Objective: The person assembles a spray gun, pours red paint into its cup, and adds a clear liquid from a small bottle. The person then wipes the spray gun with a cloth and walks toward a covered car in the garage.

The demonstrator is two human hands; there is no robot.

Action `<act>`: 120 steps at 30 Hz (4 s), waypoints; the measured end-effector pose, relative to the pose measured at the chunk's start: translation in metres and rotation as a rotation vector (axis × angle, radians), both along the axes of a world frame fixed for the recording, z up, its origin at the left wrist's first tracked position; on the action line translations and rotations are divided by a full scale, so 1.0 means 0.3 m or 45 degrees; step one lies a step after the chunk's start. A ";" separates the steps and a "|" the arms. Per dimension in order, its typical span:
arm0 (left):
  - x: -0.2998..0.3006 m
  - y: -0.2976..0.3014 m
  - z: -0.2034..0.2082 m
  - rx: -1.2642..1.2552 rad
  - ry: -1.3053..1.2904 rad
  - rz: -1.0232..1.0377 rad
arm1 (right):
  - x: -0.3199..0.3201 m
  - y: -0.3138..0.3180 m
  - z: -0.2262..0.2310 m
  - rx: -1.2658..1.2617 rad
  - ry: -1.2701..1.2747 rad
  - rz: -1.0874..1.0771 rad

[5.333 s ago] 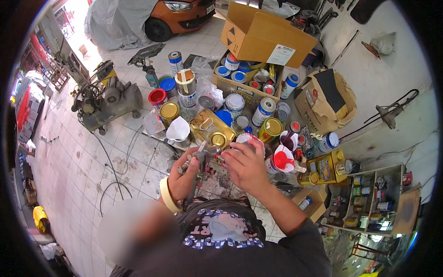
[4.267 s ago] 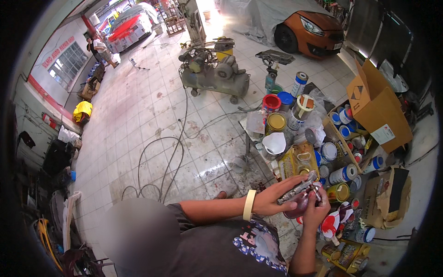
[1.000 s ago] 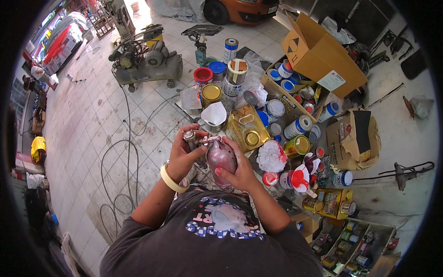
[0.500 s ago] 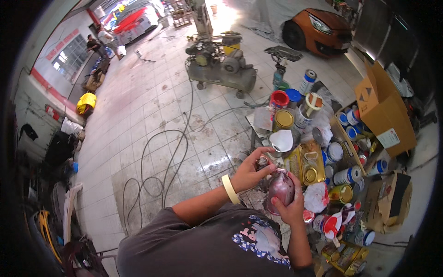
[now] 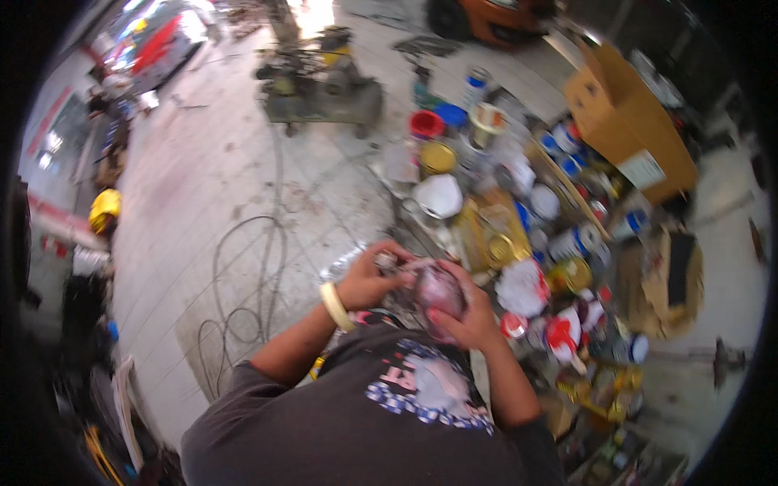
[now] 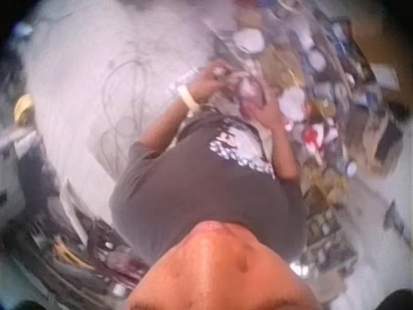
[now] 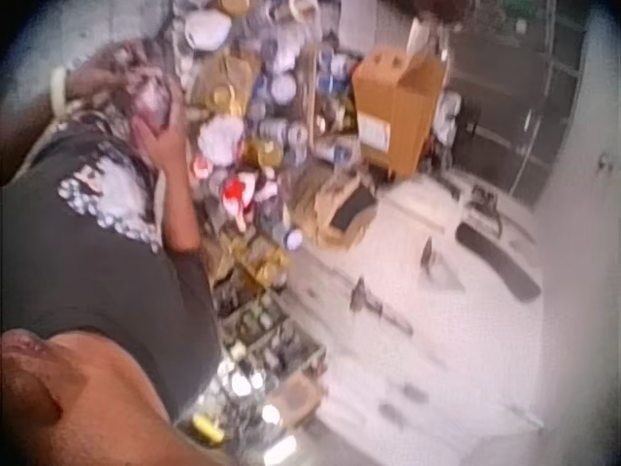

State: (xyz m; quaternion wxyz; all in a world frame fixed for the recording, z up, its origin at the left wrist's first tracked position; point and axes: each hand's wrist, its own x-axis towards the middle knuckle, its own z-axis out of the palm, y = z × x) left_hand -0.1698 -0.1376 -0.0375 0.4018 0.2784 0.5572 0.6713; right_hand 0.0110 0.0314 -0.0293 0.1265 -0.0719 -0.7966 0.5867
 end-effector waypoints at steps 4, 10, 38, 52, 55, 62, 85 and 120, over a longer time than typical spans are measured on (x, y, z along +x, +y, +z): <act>0.025 0.032 0.003 0.096 -0.053 -0.040 | 0.032 0.014 0.009 0.032 -0.040 0.010; 0.008 0.075 0.008 0.106 0.011 -0.109 | 0.054 0.025 0.017 -0.031 -0.044 0.008; 0.063 0.137 -0.028 -0.462 0.036 -0.677 | 0.187 0.113 0.015 -0.050 -0.501 0.075; 0.145 0.136 -0.161 -0.390 0.487 -0.800 | 0.265 0.122 -0.045 0.064 -0.602 0.111; 0.176 0.126 -0.192 -0.422 0.251 -0.774 | 0.278 0.127 -0.062 0.069 -0.584 0.132; 0.171 0.138 -0.216 -0.418 0.076 -0.934 | 0.291 0.115 -0.067 -0.045 -0.697 0.109; 0.143 0.166 -0.074 -0.458 -0.636 -1.213 | 0.335 0.114 0.075 -0.014 -0.588 0.179; 0.211 0.133 -0.100 -0.378 -0.112 -0.890 | 0.469 -0.011 -0.073 -0.337 -0.260 -0.560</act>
